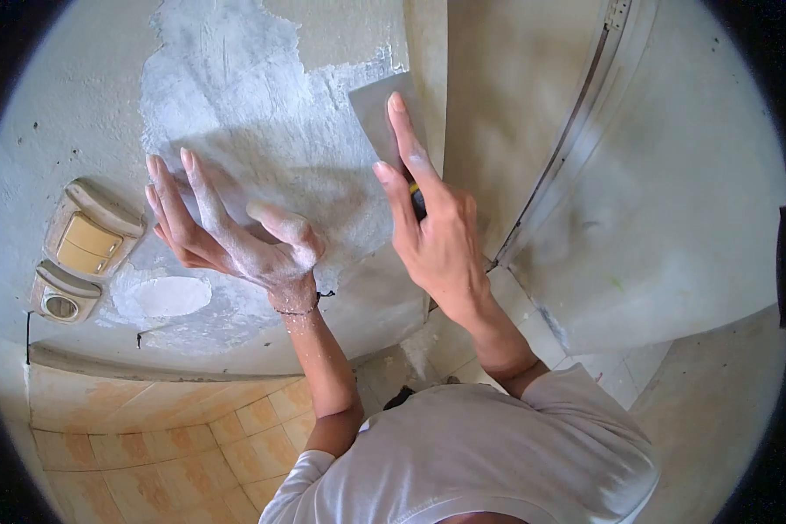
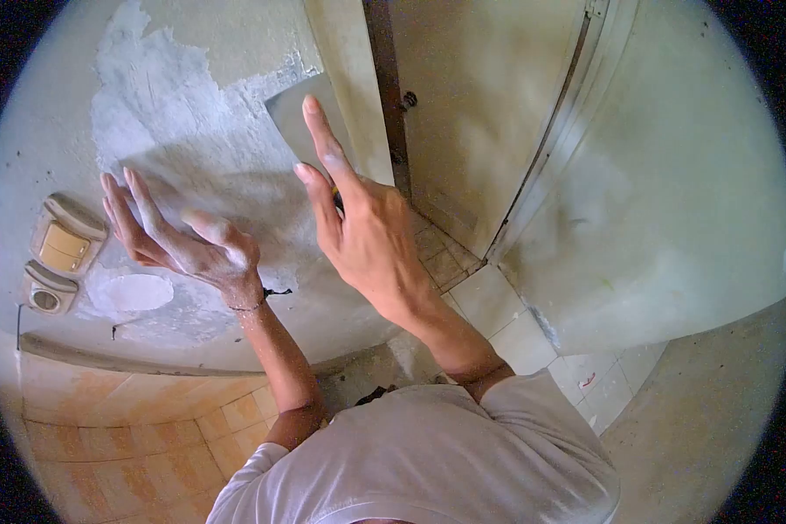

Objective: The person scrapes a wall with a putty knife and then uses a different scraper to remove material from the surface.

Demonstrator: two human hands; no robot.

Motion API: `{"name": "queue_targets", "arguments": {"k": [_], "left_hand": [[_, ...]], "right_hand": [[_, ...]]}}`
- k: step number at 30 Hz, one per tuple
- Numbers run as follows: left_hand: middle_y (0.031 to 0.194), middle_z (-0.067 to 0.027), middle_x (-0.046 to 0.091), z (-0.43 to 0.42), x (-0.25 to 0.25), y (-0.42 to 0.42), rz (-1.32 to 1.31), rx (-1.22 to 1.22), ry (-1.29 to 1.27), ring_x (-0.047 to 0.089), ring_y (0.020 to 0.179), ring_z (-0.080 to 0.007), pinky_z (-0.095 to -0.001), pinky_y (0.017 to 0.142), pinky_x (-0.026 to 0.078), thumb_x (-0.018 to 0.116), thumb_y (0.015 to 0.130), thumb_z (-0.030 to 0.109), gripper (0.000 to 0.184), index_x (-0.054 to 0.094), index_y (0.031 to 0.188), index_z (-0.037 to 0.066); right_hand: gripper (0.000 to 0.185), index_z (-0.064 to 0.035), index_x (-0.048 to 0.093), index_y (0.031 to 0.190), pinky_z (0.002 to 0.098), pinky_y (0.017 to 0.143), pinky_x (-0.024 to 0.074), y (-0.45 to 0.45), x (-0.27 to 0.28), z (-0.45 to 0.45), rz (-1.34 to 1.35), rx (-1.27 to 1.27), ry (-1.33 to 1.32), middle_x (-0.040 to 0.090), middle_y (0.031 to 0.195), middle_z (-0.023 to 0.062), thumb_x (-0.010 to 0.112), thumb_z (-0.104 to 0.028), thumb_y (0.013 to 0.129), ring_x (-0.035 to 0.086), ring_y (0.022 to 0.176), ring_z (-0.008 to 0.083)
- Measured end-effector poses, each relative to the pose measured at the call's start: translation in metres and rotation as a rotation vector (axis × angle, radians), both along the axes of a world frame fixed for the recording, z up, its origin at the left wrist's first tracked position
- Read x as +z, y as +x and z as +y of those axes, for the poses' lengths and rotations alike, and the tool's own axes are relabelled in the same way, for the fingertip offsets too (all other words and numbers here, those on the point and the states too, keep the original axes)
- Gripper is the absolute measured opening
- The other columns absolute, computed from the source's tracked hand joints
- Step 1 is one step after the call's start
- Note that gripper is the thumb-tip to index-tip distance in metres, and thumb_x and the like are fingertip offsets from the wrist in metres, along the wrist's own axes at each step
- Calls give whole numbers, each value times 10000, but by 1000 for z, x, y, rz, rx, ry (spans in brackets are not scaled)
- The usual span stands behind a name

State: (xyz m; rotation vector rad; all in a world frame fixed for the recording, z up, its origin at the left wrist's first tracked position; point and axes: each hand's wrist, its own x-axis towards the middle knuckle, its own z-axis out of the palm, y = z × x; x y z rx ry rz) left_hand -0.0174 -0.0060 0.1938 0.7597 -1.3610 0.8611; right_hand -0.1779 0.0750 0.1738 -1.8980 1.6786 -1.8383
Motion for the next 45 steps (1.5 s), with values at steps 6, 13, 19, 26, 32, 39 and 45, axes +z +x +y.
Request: {"name": "queue_targets", "arguments": {"k": [6, 13, 19, 26, 32, 39, 45], "left_hand": [[1523, -257, 477, -3, -1, 3, -5, -13, -18, 422, 1439, -387, -549, 1222, 224, 431, 867, 335, 695, 529, 1482, 27], [1527, -252, 474, -3, -1, 2, -7, -18, -15, 424, 1438, -383, -554, 1218, 236, 433, 850, 315, 705, 523, 1486, 25], [1527, -252, 473, -2, -2, 5, -19, -30, -19, 433, 1430, -387, -561, 1212, 245, 428, 869, 313, 688, 521, 1488, 28], [1528, -249, 479, -1, 1, 2, -10, -24, -17, 424, 1435, -396, -554, 1211, 239, 413, 905, 326, 660, 525, 1484, 29], [1547, -239, 469, 0, -1, 0, 21, -14, 19, 401, 1457, -396, -543, 1213, 218, 396, 936, 442, 699, 513, 1504, 51], [1541, -246, 470, -2, -1, 2, 7, -32, -18, 426, 1439, -388, -552, 1209, 238, 388, 945, 432, 690, 512, 1499, 40], [1522, -251, 478, -1, 2, 3, -25, -33, -34, 429, 1435, -385, -549, 1208, 249, 406, 943, 408, 679, 506, 1499, 30]], "right_hand": [[586, -166, 330, 1624, 409, 453, 428, 3, -4, -10, -5, 7, -31, 662, 723, 200, 537, -246, 1082, 518, 423, 309], [598, -169, 318, 1628, 396, 476, 472, 1, -9, -12, 0, -15, -163, 749, 1061, 202, 541, -235, 1077, 540, 431, 305], [509, -100, 422, 1574, 308, 698, 560, 1, 1, 4, -4, -13, 18, 547, 1503, 142, 522, -206, 1086, 747, 809, 280], [509, -116, 437, 1568, 313, 628, 538, 2, 26, -4, -72, -31, -3, 529, 1512, 134, 544, -196, 1076, 670, 618, 269], [499, -108, 456, 1550, 317, 588, 521, 5, 1, -2, -22, -28, -16, 522, 1518, 119, 559, -169, 1065, 661, 620, 337], [526, -125, 435, 1568, 313, 544, 496, 7, 11, -5, -60, 30, 30, 557, 1475, 147, 566, -141, 1059, 612, 543, 240], [516, -121, 441, 1563, 305, 580, 527, 4, 9, -4, -34, 56, -38, 549, 1478, 152, 564, -173, 1064, 777, 846, 296]]}}
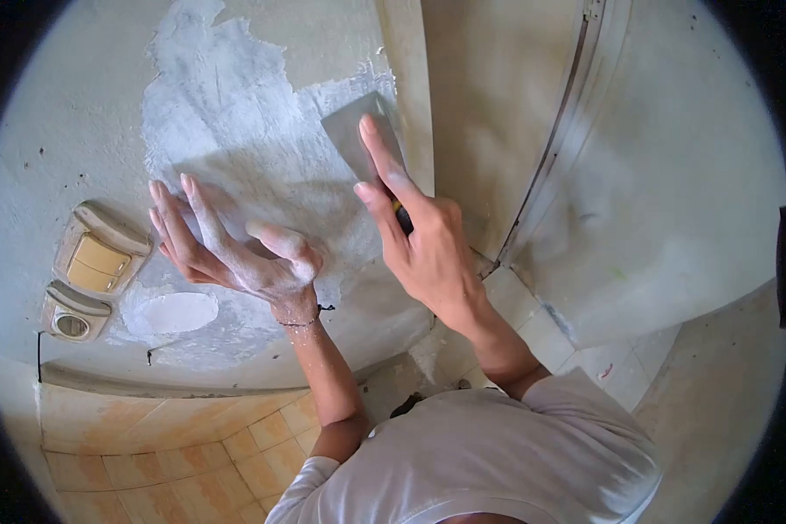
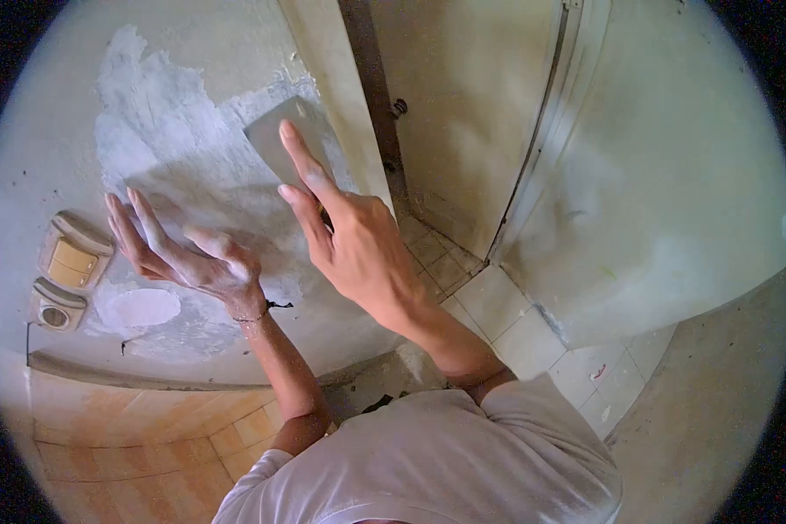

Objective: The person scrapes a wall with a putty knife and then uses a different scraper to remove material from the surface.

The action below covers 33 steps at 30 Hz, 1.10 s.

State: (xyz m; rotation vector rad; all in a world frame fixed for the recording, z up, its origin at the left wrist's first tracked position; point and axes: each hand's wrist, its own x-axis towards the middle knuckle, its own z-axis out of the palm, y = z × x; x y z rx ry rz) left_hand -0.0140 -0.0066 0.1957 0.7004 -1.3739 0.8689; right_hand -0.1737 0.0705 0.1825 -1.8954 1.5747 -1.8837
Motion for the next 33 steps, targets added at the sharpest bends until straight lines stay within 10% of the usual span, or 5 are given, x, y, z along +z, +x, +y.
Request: {"name": "queue_targets", "arguments": {"k": [16, 18, 19, 21, 33], "left_hand": [[1582, -214, 420, 2, -2, -1, 22, -25, 41, 375, 1481, -376, -525, 1204, 229, 374, 993, 376, 625, 479, 1513, 45], [1581, -214, 421, 2, -2, -1, 20, -32, 42, 377, 1479, -376, -523, 1205, 231, 376, 994, 366, 621, 478, 1513, 41], [1580, -217, 420, 4, -2, -2, 19, -17, 49, 380, 1477, -378, -525, 1203, 236, 375, 998, 367, 620, 475, 1515, 40], [1579, -219, 420, 5, -2, 0, 8, -11, 54, 384, 1474, -379, -526, 1202, 241, 373, 1002, 368, 620, 473, 1517, 38], [1557, -231, 439, 1, -4, 3, 30, -12, 56, 386, 1469, -393, -553, 1201, 253, 329, 1045, 474, 652, 485, 1503, 36]], "right_hand": [[501, -80, 443, 1556, 322, 867, 555, 0, -4, 0, -38, 67, 14, 487, 1554, 140, 539, -146, 1069, 647, 1243, 327], [589, -170, 348, 1612, 382, 461, 462, 0, -13, -10, 5, 24, -134, 656, 1277, 268, 562, -232, 1067, 607, 459, 317], [589, -170, 348, 1612, 382, 461, 462, 0, -4, -6, 2, 21, -126, 656, 1277, 268, 562, -232, 1067, 607, 459, 317], [506, -83, 435, 1558, 351, 1022, 520, 0, 21, 4, -128, 86, 125, 482, 1556, 134, 540, -156, 1068, 515, 1363, 342], [508, -64, 421, 1561, 356, 1071, 484, 1, -5, 0, -63, 53, 0, 461, 1579, 132, 531, -173, 1077, 504, 1394, 327]]}}
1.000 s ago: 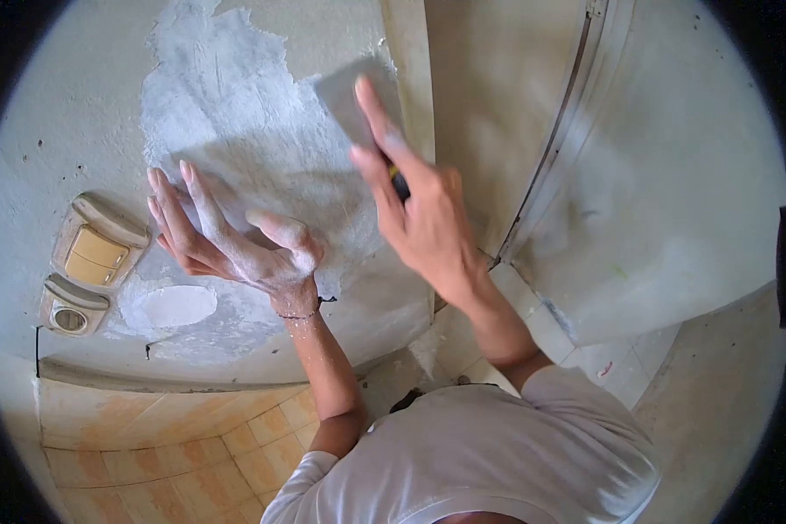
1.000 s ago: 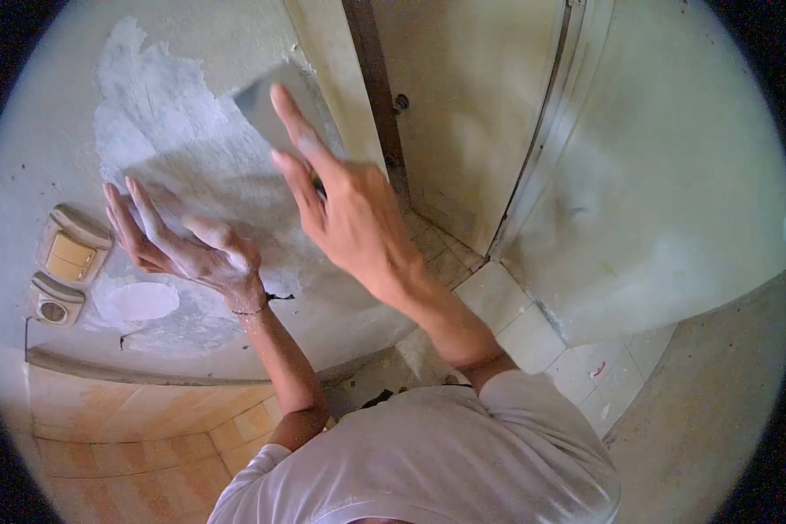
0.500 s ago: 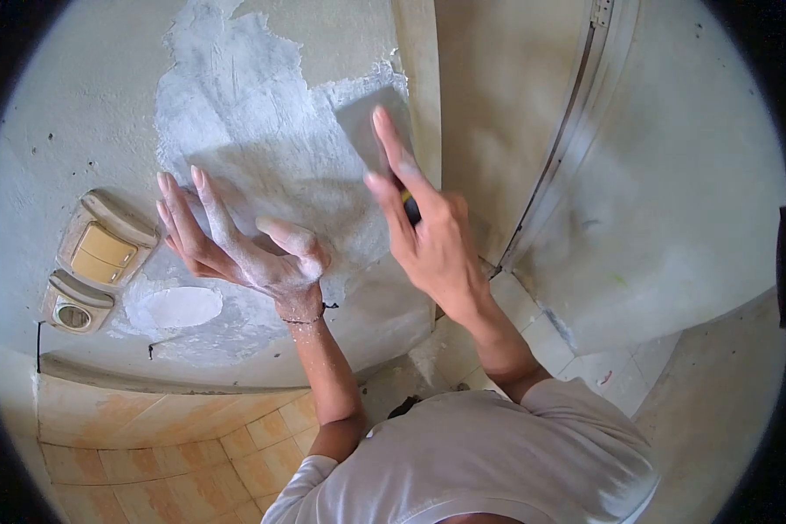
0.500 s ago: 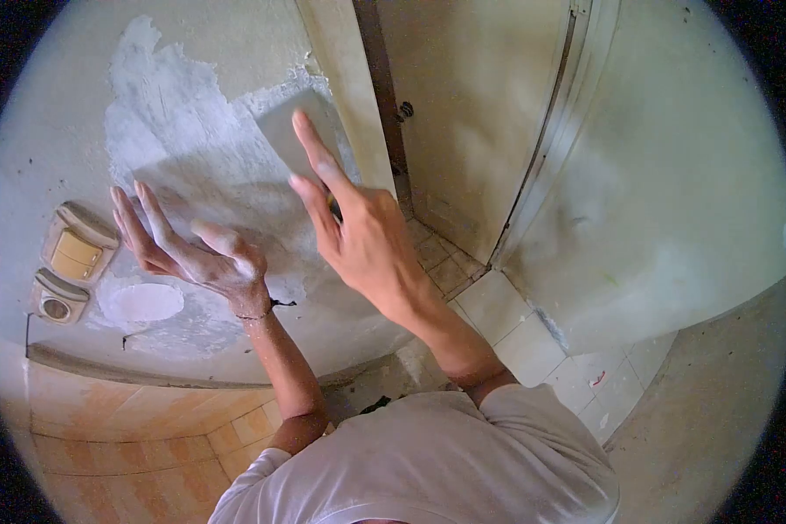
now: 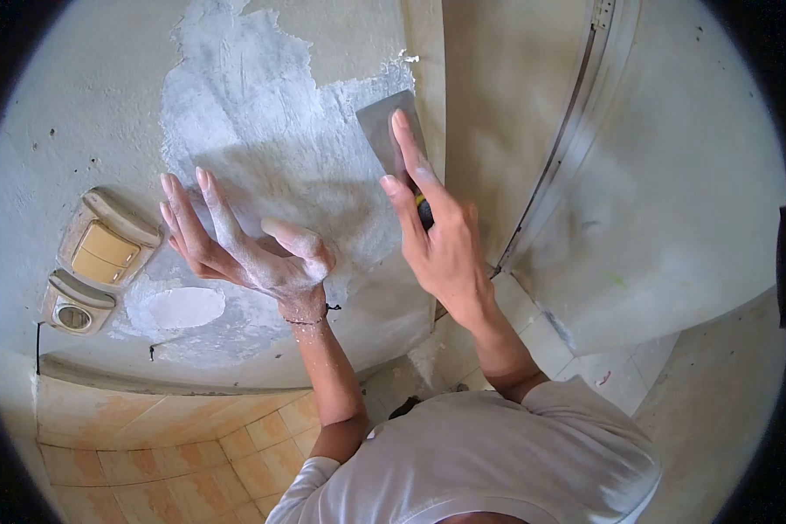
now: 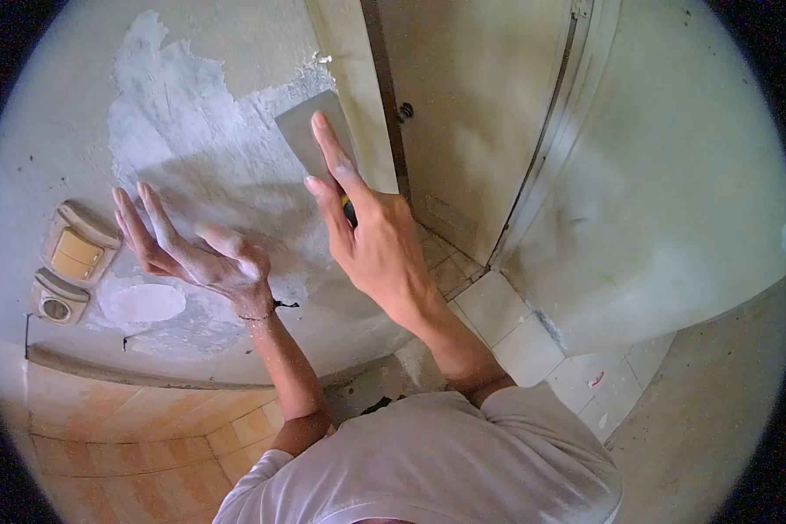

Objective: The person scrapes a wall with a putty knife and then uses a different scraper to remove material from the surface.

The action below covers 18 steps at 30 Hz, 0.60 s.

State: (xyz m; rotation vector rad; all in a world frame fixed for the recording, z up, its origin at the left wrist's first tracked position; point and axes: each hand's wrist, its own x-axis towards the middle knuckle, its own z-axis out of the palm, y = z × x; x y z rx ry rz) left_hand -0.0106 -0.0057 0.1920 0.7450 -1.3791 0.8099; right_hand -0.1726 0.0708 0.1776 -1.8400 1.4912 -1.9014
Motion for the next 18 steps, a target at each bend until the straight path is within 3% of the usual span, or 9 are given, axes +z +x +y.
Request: {"name": "queue_targets", "arguments": {"k": [3, 6, 8, 10, 12, 18], "left_hand": [[1555, -230, 443, 4, -2, 0, -11, -4, -4, 392, 1468, -388, -557, 1204, 245, 334, 1040, 469, 650, 483, 1506, 42], [1556, -228, 442, -2, -2, -1, 1, 5, -23, 397, 1466, -384, -560, 1206, 238, 340, 1036, 468, 649, 485, 1506, 44], [1547, -247, 456, -2, -2, -3, 24, -9, -18, 397, 1456, -396, -553, 1218, 229, 421, 881, 352, 699, 509, 1502, 43], [1547, -247, 457, -1, 1, -5, 18, -20, -34, 398, 1456, -396, -552, 1218, 225, 418, 892, 366, 696, 510, 1502, 44], [1547, -247, 457, 1, 1, -4, -4, -38, -44, 400, 1455, -396, -551, 1218, 222, 414, 904, 379, 693, 510, 1503, 45], [1561, -225, 433, 3, 0, -3, -2, 5, 0, 397, 1465, -381, -569, 1217, 231, 373, 1012, 403, 624, 484, 1504, 37]], "right_hand": [[514, -65, 407, 1570, 353, 1059, 486, 0, 24, 4, -101, 19, 212, 451, 1587, 137, 522, -175, 1081, 506, 1394, 336], [509, -66, 415, 1568, 341, 1032, 491, -4, 9, 0, -26, -16, -10, 459, 1584, 138, 518, -186, 1085, 526, 1387, 324], [508, -62, 418, 1566, 342, 1053, 476, -1, 8, 4, -71, 13, 45, 461, 1581, 147, 518, -190, 1085, 518, 1397, 314], [507, -59, 420, 1565, 344, 1073, 462, -3, 15, 1, -108, 40, 96, 463, 1579, 156, 518, -193, 1086, 511, 1407, 303], [508, -48, 423, 1560, 350, 1110, 433, -6, 28, -10, -87, 34, -72, 468, 1577, 165, 514, -209, 1087, 487, 1429, 285], [518, -30, 436, 1546, 355, 1144, 399, -9, 8, 1, -73, 57, -41, 479, 1574, 158, 511, -267, 1093, 483, 1436, 287]]}}
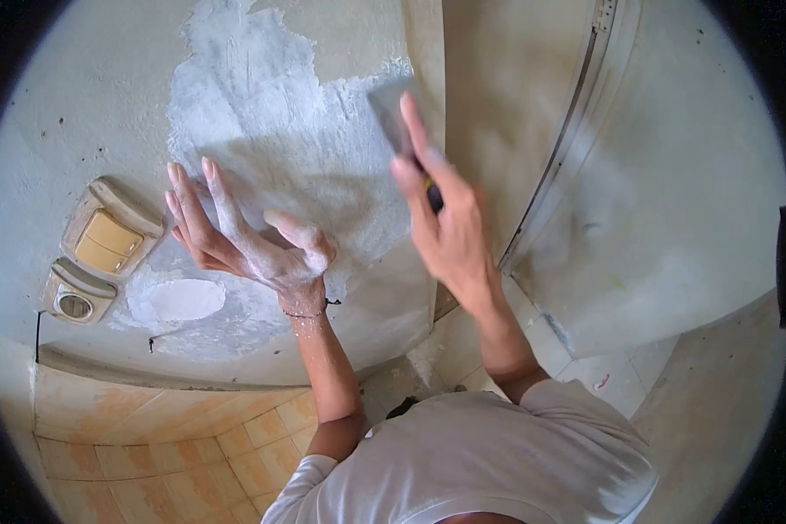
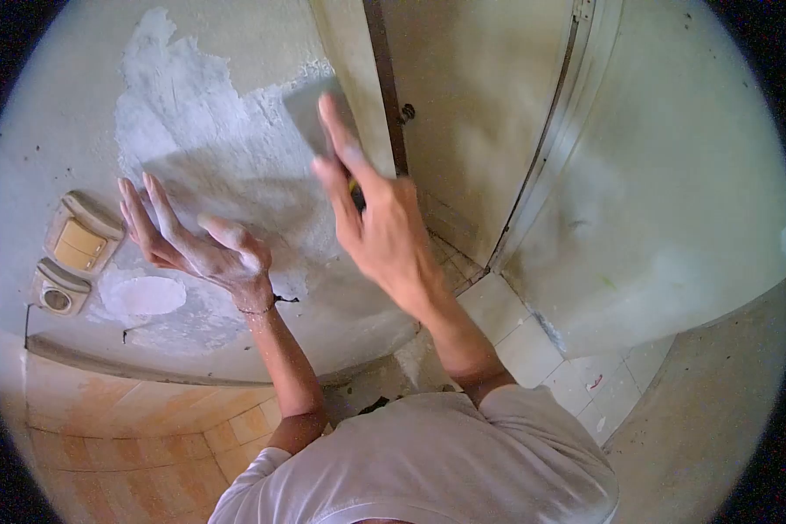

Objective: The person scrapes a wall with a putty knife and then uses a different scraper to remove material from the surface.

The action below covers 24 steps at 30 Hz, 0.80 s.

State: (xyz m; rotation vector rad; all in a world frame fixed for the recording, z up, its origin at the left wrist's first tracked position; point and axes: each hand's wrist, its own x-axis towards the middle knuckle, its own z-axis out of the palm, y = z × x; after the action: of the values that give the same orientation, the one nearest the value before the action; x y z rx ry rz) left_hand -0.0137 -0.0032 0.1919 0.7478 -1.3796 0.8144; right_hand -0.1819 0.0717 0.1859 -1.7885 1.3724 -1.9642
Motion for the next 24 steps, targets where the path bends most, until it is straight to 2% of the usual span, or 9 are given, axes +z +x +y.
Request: {"name": "queue_targets", "arguments": {"k": [3, 4, 5, 7, 13, 16, 20, 22, 24], "left_hand": [[1558, -225, 436, 2, 1, 0, -9, 15, 1, 397, 1464, -380, -567, 1222, 229, 377, 1005, 385, 617, 488, 1500, 35], [1558, -223, 436, -1, 1, 0, -4, -5, -21, 401, 1462, -376, -563, 1220, 232, 378, 999, 378, 616, 493, 1497, 34], [1558, -222, 436, -2, -1, 1, 1, -22, -31, 405, 1459, -373, -560, 1219, 235, 379, 994, 372, 615, 498, 1494, 34], [1560, -221, 435, -2, -1, 1, 4, -15, -30, 405, 1459, -371, -555, 1215, 238, 380, 992, 373, 618, 500, 1494, 33], [1564, -206, 439, 0, 2, -3, 3, -12, -32, 393, 1463, -361, -538, 1208, 235, 385, 993, 390, 627, 510, 1490, 29], [1553, -205, 456, 2, 3, -4, 7, -22, -38, 407, 1446, -355, -527, 1205, 247, 401, 1010, 431, 633, 517, 1485, 29], [1548, -203, 464, -1, 3, -2, -13, 10, -30, 408, 1445, -349, -522, 1205, 256, 406, 1007, 415, 623, 520, 1482, 28], [1570, -194, 446, -5, 1, -4, 30, -41, -28, 397, 1459, -380, -550, 1214, 203, 389, 959, 547, 727, 512, 1509, 89], [1570, -194, 446, -5, 1, -4, 29, -43, -24, 388, 1464, -380, -551, 1215, 198, 391, 958, 554, 732, 507, 1512, 90]], "right_hand": [[533, -30, 447, 1540, 355, 1181, 363, -11, 21, 4, -111, 108, 96, 480, 1575, 152, 526, -303, 1089, 467, 1448, 267], [543, -39, 462, 1536, 350, 1177, 364, -19, 8, -5, -41, 91, -32, 501, 1565, 134, 547, -322, 1081, 472, 1442, 241], [543, -39, 462, 1536, 350, 1177, 364, -23, -7, -8, -34, 96, -30, 501, 1565, 134, 547, -322, 1081, 472, 1442, 241], [542, -73, 453, 1546, 368, 1126, 436, -24, -27, -5, 57, 28, -61, 520, 1534, 140, 545, -328, 1076, 514, 1404, 299], [535, -64, 507, 1511, 378, 1165, 395, -40, -14, -29, -68, 184, -84, 519, 1541, 134, 575, -349, 1063, 507, 1416, 293], [526, -60, 530, 1494, 389, 1177, 381, -41, -34, -16, -90, 217, -25, 537, 1523, 149, 588, -345, 1056, 505, 1418, 301], [557, -31, 523, 1489, 385, 1177, 378, -42, -48, -13, -94, 254, 16, 543, 1513, 167, 615, -349, 1041, 513, 1410, 279], [560, -38, 524, 1491, 381, 1170, 385, -45, -53, -10, -101, 268, 31, 545, 1513, 162, 617, -355, 1038, 521, 1400, 271], [563, -45, 524, 1492, 376, 1162, 392, -50, -55, -9, -99, 285, 43, 546, 1512, 158, 619, -361, 1036, 529, 1391, 262]]}}
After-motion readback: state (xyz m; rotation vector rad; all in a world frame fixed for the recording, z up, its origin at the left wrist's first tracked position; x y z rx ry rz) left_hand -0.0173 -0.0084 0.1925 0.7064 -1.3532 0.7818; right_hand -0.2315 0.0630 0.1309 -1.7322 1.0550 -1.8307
